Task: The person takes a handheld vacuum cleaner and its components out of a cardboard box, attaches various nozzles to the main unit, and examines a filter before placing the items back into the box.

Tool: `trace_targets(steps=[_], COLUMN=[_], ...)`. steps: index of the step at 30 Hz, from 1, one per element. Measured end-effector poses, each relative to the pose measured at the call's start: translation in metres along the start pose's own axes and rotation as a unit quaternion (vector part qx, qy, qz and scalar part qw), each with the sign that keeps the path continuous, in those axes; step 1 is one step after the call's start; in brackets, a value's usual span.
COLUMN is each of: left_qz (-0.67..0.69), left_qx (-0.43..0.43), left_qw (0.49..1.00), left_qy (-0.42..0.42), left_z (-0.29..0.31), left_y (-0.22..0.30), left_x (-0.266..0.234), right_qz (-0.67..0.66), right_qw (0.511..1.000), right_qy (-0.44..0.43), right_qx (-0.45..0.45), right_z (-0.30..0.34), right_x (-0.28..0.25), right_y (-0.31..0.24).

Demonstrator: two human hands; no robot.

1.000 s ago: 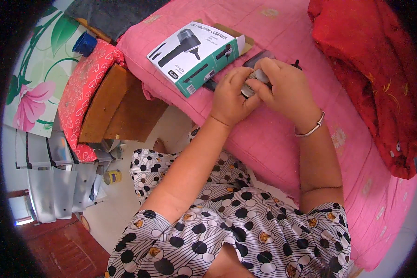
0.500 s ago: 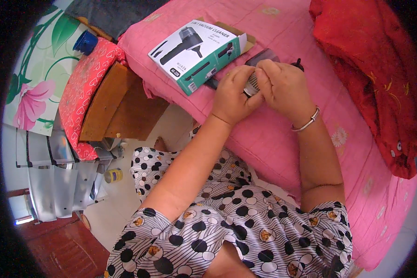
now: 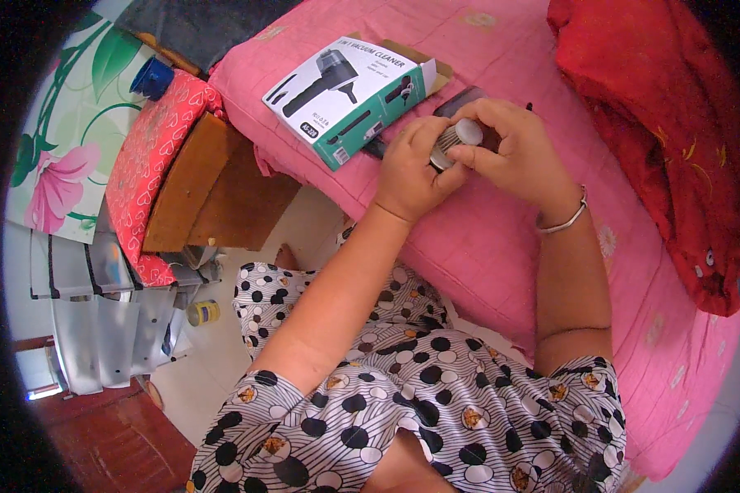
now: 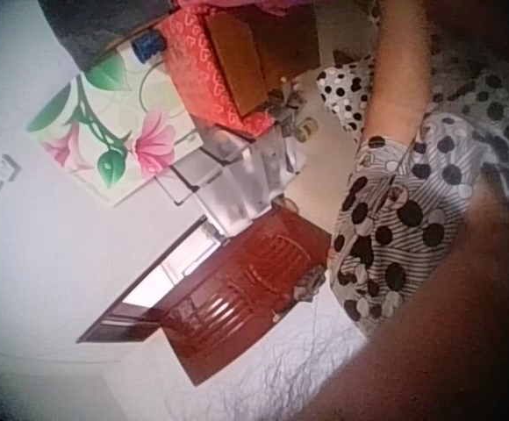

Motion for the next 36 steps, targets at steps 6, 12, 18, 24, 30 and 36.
trace_targets(steps=[6,12,18,24,30,36], left_qz=[-0.004,0.005,-0.006,-0.002,0.017,-0.025], left_qx=[0.014,0.011,0.013,0.010,-0.020,0.018], left_qw=[1.000,1.000,1.000,1.000,0.999,0.999], left_qy=[0.005,0.001,-0.007,0.010,-0.028,-0.014], left_z=[-0.0025,-0.0034,-0.0006,0.0001,0.0001,-0.0004], left_y=[0.0025,0.0006,-0.0010,-0.0024,-0.0049,-0.0004], left_x=[-0.0015,-0.0025,-0.0011,-0.0023,0.0016,0.0011], right_qz=[0.051,0.022,0.014,0.057,0.043,0.062], right_qw=[0.999,0.999,0.998,0.996,0.998,0.995], right_qy=[0.008,0.003,0.014,0.024,0.028,0.030], right_qx=[-0.002,-0.031,0.060,0.064,-0.033,0.073], right_z=[-0.0027,-0.0034,0.0006,-0.0014,-0.0022,0.0004], right_x=[-0.0025,-0.0008,0.0000,0.0004,-0.0034,-0.0013], right_y=[-0.0037,-0.0089,-0.0037,-0.0065,-0.0098,-0.0038])
Point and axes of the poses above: each hand's wrist, its own z-axis away from the middle knuckle, its own x-axis out of the palm, y = z × x, the point moved 7 cm from there along -z, towards the middle knuckle, and after that the axes turned 1 degree about -z, right-handed, at the moved point
